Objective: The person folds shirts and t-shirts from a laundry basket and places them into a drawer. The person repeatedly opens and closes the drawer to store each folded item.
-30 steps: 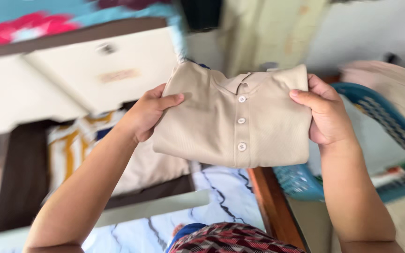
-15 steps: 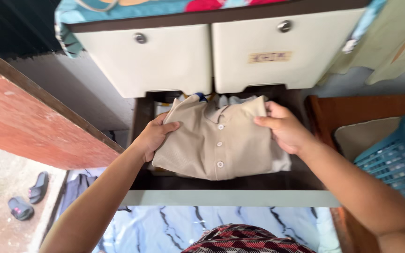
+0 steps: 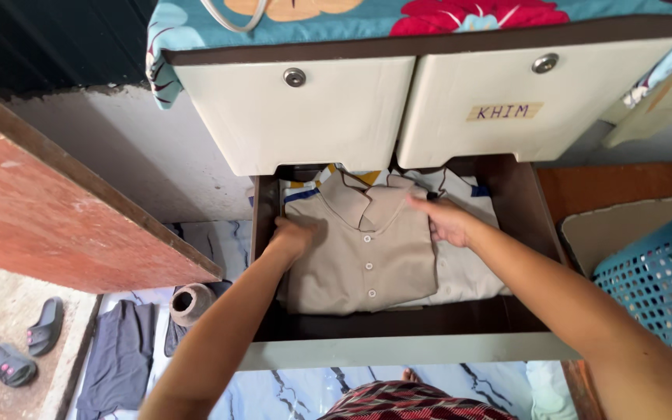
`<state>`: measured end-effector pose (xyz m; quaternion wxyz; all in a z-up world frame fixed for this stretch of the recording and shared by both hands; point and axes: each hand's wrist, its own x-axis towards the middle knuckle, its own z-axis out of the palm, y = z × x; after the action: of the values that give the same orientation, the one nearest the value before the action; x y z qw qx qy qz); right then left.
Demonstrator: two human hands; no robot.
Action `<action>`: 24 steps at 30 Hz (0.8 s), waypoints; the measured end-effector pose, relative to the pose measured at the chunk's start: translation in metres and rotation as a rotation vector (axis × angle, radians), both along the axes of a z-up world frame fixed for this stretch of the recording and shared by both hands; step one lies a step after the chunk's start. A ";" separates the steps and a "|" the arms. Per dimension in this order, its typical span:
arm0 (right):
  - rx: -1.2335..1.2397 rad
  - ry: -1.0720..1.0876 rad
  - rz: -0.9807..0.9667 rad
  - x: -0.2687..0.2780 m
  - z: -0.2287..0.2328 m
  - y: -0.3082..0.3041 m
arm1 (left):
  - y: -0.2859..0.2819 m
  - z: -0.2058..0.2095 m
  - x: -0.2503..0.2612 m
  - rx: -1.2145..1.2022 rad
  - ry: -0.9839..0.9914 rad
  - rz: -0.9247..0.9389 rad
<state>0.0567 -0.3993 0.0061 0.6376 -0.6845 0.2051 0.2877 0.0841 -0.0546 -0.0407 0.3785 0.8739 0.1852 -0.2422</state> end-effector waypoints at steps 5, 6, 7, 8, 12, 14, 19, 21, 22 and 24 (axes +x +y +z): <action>0.055 -0.149 -0.158 0.034 -0.022 0.009 | -0.017 -0.007 0.023 0.065 -0.098 0.081; 0.001 -0.221 -0.202 0.038 -0.028 0.008 | -0.016 -0.005 0.021 0.026 -0.133 0.111; 0.147 -0.323 -0.134 0.042 -0.033 0.005 | -0.012 -0.002 0.018 -0.013 -0.167 0.141; 0.292 -0.423 -0.062 0.047 -0.037 0.003 | -0.007 0.002 0.012 -0.059 -0.305 0.147; 0.112 -0.515 -0.200 0.067 -0.053 0.008 | -0.001 0.023 -0.007 -0.063 -0.608 0.069; 0.110 -0.319 -0.185 0.069 -0.055 0.012 | -0.006 0.032 -0.013 0.037 -0.521 -0.001; 0.076 -0.268 0.031 0.044 -0.036 -0.003 | -0.017 0.034 -0.017 0.240 -0.333 -0.107; -0.005 -0.110 0.044 0.030 -0.025 -0.008 | -0.019 0.028 -0.018 0.372 -0.385 -0.196; 0.019 -0.082 0.068 0.022 -0.021 -0.007 | -0.018 0.026 -0.018 0.440 -0.412 -0.239; 0.065 -0.023 0.117 0.008 -0.018 -0.004 | -0.016 0.022 -0.017 0.577 -0.564 -0.327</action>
<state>0.0643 -0.4034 -0.0114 0.6441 -0.6774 0.1478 0.3231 0.0666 -0.0702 -0.0188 0.1110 0.9937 -0.0062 0.0107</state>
